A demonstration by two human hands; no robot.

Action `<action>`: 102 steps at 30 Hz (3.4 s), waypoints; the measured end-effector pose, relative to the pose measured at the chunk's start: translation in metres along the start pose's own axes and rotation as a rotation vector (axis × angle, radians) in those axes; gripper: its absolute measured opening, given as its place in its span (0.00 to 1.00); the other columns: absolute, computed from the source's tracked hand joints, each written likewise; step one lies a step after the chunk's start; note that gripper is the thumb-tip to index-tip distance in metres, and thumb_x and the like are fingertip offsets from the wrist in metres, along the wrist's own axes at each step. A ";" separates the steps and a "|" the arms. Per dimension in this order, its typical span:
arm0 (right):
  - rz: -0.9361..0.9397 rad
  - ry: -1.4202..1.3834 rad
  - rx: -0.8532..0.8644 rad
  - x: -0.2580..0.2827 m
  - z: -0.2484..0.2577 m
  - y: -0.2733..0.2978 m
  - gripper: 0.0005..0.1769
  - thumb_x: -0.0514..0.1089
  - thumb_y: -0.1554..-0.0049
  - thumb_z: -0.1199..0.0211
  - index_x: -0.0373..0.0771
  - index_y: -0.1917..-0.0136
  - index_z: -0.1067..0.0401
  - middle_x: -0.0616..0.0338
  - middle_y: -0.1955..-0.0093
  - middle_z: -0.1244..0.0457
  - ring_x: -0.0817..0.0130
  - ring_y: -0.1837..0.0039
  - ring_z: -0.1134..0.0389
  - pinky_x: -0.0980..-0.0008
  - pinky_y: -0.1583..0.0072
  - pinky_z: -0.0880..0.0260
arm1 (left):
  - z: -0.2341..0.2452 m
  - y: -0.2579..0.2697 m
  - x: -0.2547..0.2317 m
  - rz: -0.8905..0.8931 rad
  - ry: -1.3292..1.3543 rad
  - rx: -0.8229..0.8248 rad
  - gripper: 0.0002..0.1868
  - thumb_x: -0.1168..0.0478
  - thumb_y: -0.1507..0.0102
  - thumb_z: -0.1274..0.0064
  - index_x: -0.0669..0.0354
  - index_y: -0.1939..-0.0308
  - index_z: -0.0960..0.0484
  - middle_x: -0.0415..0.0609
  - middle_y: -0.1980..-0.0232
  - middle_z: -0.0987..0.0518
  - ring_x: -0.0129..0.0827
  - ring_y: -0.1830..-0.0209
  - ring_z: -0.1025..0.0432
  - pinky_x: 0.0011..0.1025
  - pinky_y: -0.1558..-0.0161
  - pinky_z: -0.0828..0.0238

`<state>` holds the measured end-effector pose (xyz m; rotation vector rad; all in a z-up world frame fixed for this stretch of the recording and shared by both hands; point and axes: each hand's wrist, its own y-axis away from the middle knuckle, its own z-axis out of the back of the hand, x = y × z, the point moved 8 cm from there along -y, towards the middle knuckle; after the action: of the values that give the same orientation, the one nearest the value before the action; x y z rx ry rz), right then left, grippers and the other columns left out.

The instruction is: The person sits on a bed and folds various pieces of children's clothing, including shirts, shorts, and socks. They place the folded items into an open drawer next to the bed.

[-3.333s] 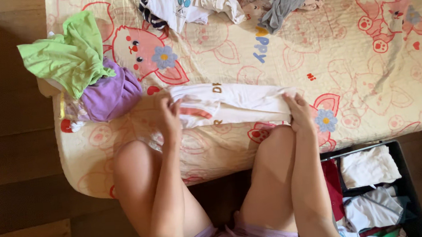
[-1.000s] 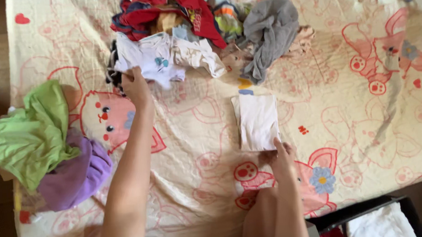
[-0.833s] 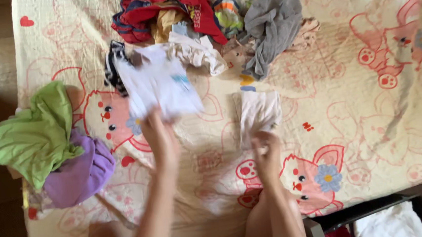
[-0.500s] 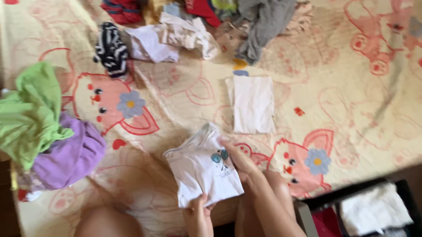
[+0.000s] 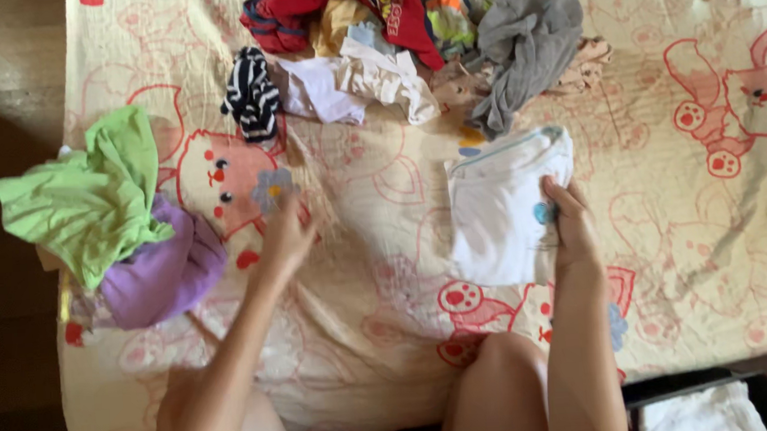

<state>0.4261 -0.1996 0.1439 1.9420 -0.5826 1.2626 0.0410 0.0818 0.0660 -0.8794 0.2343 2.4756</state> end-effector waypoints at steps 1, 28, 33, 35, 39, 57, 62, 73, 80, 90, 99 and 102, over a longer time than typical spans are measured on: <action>-0.002 -0.015 0.028 -0.005 0.009 -0.011 0.22 0.45 0.41 0.38 0.36 0.35 0.29 0.58 0.43 0.31 0.68 0.45 0.31 0.64 0.42 0.31 | 0.012 -0.028 0.002 -0.064 0.018 -0.112 0.33 0.49 0.36 0.38 0.66 0.37 0.33 0.66 0.42 0.26 0.59 0.40 0.30 0.51 0.40 0.34; 0.735 1.471 -0.039 -0.101 -0.046 -0.023 0.52 0.67 0.46 0.36 0.43 0.18 0.49 0.38 0.15 0.58 0.33 0.17 0.59 0.27 0.27 0.60 | -0.052 -0.040 0.041 0.102 0.817 -0.189 0.14 0.57 0.30 0.52 0.63 0.50 0.20 0.64 0.53 0.20 0.53 0.51 0.25 0.47 0.51 0.29; 0.809 1.264 -0.024 -0.074 -0.060 0.013 0.36 0.51 0.39 0.31 0.35 0.24 0.38 0.32 0.18 0.54 0.31 0.18 0.54 0.40 0.23 0.48 | -0.129 0.167 0.057 0.624 1.334 -0.022 0.16 0.55 0.30 0.54 0.64 0.46 0.23 0.61 0.49 0.21 0.51 0.49 0.26 0.45 0.48 0.30; 0.889 1.157 -0.012 -0.059 -0.073 0.041 0.29 0.45 0.37 0.31 0.33 0.28 0.34 0.30 0.22 0.49 0.33 0.22 0.48 0.47 0.26 0.40 | -0.138 0.193 0.057 0.662 1.420 -0.026 0.18 0.54 0.30 0.55 0.64 0.44 0.24 0.61 0.47 0.22 0.49 0.48 0.26 0.45 0.47 0.30; 0.561 1.027 -0.028 -0.079 -0.095 0.075 0.15 0.43 0.34 0.33 0.31 0.41 0.29 0.38 0.48 0.35 0.50 0.47 0.33 0.59 0.46 0.32 | -0.141 0.208 0.060 0.676 1.512 -0.055 0.20 0.52 0.29 0.56 0.64 0.41 0.26 0.59 0.44 0.23 0.47 0.45 0.27 0.43 0.45 0.31; 0.164 0.150 0.288 -0.277 -0.171 0.167 0.13 0.36 0.33 0.51 0.31 0.36 0.35 0.53 0.47 0.35 0.70 0.53 0.29 0.69 0.50 0.24 | -0.031 0.201 0.103 0.573 0.938 -0.558 0.29 0.44 0.28 0.51 0.64 0.35 0.26 0.54 0.38 0.24 0.41 0.38 0.29 0.43 0.36 0.32; 0.004 -0.130 0.275 -0.274 -0.163 0.176 0.13 0.38 0.31 0.51 0.32 0.36 0.34 0.50 0.45 0.33 0.66 0.49 0.28 0.66 0.45 0.24 | 0.037 0.152 0.011 0.017 -0.052 -0.521 0.43 0.38 0.46 0.32 0.62 0.36 0.25 0.57 0.37 0.27 0.54 0.37 0.34 0.53 0.39 0.37; 0.083 -0.273 0.326 -0.270 -0.165 0.176 0.19 0.47 0.26 0.52 0.28 0.34 0.35 0.46 0.45 0.33 0.60 0.47 0.30 0.60 0.44 0.27 | 0.018 0.127 -0.012 -0.265 -0.177 -0.069 0.23 0.46 0.36 0.35 0.61 0.52 0.23 0.56 0.54 0.22 0.52 0.50 0.28 0.50 0.46 0.33; -0.089 -0.131 0.246 -0.250 -0.093 0.224 0.27 0.56 0.34 0.47 0.33 0.32 0.33 0.53 0.47 0.34 0.63 0.48 0.31 0.65 0.49 0.28 | -0.011 0.265 -0.161 -0.318 0.510 0.319 0.27 0.49 0.24 0.63 0.63 0.27 0.35 0.65 0.51 0.18 0.54 0.54 0.23 0.46 0.54 0.27; -0.040 -0.002 -0.080 -0.099 0.012 0.273 0.17 0.39 0.39 0.40 0.30 0.38 0.31 0.55 0.46 0.31 0.69 0.48 0.29 0.69 0.48 0.27 | 0.023 0.140 -0.020 0.014 -0.326 -0.578 0.35 0.39 0.33 0.48 0.72 0.44 0.25 0.69 0.41 0.25 0.61 0.38 0.33 0.53 0.40 0.38; 0.078 0.150 0.024 -0.095 0.015 0.231 0.18 0.40 0.34 0.44 0.30 0.34 0.32 0.56 0.41 0.32 0.68 0.41 0.32 0.66 0.40 0.30 | -0.026 0.091 0.005 -0.123 -0.313 -0.395 0.30 0.37 0.40 0.39 0.60 0.53 0.17 0.59 0.60 0.21 0.52 0.59 0.27 0.48 0.56 0.31; 0.027 0.022 0.020 -0.086 -0.007 0.209 0.20 0.39 0.38 0.44 0.34 0.33 0.34 0.59 0.42 0.32 0.69 0.41 0.30 0.67 0.41 0.28 | 0.028 0.082 0.030 -0.260 0.153 -0.538 0.27 0.45 0.33 0.39 0.70 0.49 0.22 0.64 0.64 0.22 0.53 0.68 0.27 0.44 0.65 0.30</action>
<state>0.2390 -0.3271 0.1366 1.9398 -0.5891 1.3098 -0.0355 0.0322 0.0682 -1.2266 -0.4905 2.2535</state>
